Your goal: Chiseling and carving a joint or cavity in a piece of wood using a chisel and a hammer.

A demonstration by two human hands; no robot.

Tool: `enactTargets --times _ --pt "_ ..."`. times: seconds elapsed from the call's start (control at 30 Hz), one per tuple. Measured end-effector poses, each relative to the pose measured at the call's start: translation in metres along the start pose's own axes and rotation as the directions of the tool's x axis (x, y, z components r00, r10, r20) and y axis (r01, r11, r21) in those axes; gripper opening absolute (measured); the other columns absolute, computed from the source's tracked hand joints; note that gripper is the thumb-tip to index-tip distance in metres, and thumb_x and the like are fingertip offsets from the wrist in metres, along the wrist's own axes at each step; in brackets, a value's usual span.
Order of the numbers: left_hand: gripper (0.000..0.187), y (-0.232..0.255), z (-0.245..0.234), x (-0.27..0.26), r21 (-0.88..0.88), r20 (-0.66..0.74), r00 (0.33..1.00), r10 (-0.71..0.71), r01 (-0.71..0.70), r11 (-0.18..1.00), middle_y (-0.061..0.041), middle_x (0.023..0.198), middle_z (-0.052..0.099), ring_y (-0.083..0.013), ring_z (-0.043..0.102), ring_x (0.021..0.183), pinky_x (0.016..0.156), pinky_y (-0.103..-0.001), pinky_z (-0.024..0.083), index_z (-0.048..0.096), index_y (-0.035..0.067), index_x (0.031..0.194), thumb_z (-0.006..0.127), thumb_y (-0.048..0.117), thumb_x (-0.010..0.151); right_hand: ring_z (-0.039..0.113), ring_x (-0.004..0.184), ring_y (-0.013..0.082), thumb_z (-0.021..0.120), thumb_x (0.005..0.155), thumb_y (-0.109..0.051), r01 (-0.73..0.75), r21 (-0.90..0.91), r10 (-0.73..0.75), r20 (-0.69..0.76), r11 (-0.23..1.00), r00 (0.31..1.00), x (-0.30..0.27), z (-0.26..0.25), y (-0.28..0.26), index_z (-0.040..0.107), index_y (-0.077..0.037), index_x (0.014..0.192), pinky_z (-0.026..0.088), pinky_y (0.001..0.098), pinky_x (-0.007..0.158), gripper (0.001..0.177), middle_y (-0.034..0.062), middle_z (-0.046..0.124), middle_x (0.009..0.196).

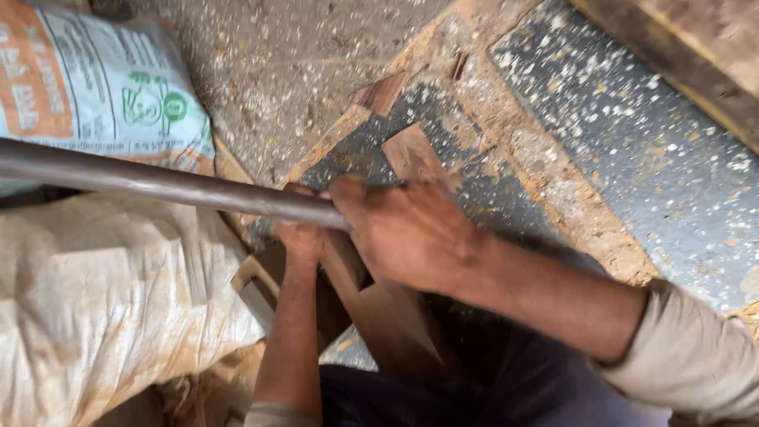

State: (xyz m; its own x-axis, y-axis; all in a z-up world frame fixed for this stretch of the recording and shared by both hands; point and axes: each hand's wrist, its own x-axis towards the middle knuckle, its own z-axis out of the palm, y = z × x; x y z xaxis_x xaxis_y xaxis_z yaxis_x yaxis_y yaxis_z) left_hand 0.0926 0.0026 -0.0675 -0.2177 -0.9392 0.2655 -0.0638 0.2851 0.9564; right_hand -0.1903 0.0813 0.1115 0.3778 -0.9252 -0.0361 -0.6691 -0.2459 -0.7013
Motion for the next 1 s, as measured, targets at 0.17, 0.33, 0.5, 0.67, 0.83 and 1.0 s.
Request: enactTargets --times 0.17,0.33,0.5,0.67,0.83,1.0 --pt "0.026 0.008 0.009 0.002 -0.302 0.046 0.99 -0.137 0.145 0.942 -0.005 0.092 0.07 -0.0123 0.066 0.076 0.065 -0.027 0.056 0.065 0.009 0.103 0.083 0.011 0.084 0.055 0.041 0.0171 0.044 0.105 -0.004 -0.03 -0.306 0.108 0.241 0.952 0.965 -0.004 -0.007 0.011 0.031 0.001 0.156 0.047 0.0308 0.029 0.053 0.0114 0.053 0.062" --pt "0.01 -0.023 0.054 0.019 0.129 0.086 0.961 -0.263 0.251 0.959 -0.007 0.08 0.071 -0.0166 0.067 0.065 0.054 -0.03 0.057 0.069 0.007 0.095 0.073 0.007 0.086 0.063 0.047 0.019 0.06 0.088 -0.003 -0.297 0.178 0.293 0.05 0.938 0.955 -0.08 0.101 0.078 0.056 -0.003 0.13 0.053 0.0317 0.038 0.042 0.0106 0.063 0.068" --pt "0.01 -0.047 0.122 0.061 0.474 0.025 0.996 -0.09 0.067 0.878 -0.005 0.083 0.071 -0.0146 0.069 0.069 0.056 -0.029 0.058 0.067 0.007 0.096 0.072 0.006 0.087 0.063 0.054 0.015 0.072 0.083 -0.005 -0.243 0.709 0.513 -0.192 0.662 0.837 -0.164 0.161 0.099 0.057 0.003 0.126 0.05 0.0289 0.043 0.046 0.004 0.064 0.07" --pt "0.01 0.031 0.088 0.09 -0.523 -0.715 0.484 -0.504 0.107 0.845 -0.005 0.064 0.056 -0.0138 0.047 0.046 0.035 -0.033 0.039 0.065 0.0 0.094 0.064 0.01 0.095 0.04 0.037 0.0127 0.066 0.088 -0.004 -0.377 0.918 0.705 0.348 -0.122 0.618 -0.162 0.135 0.103 0.043 -0.009 0.087 0.035 0.0318 0.031 0.023 0.0014 0.045 0.054" --pt "0.018 0.1 0.05 0.009 -0.332 -0.146 0.982 -0.116 0.062 0.941 -0.007 0.076 0.061 -0.0152 0.061 0.057 0.047 -0.033 0.051 0.058 0.007 0.098 0.067 -0.006 0.09 0.042 0.033 0.0161 0.065 0.089 -0.004 -0.435 0.898 0.671 0.284 0.064 0.685 -0.166 0.147 0.102 0.046 -0.008 0.088 0.037 0.0333 0.031 0.02 0.0062 0.046 0.05" --pt "0.018 0.106 0.023 -0.021 -0.324 -0.063 0.998 -0.025 0.004 0.946 -0.007 0.071 0.059 -0.0161 0.06 0.057 0.048 -0.033 0.051 0.057 0.007 0.095 0.072 -0.003 0.091 0.048 0.036 0.0174 0.07 0.09 -0.012 -0.534 0.792 0.624 0.263 0.296 0.736 -0.149 0.118 0.081 0.056 -0.011 0.096 0.041 0.0336 0.035 0.016 0.008 0.05 0.052"
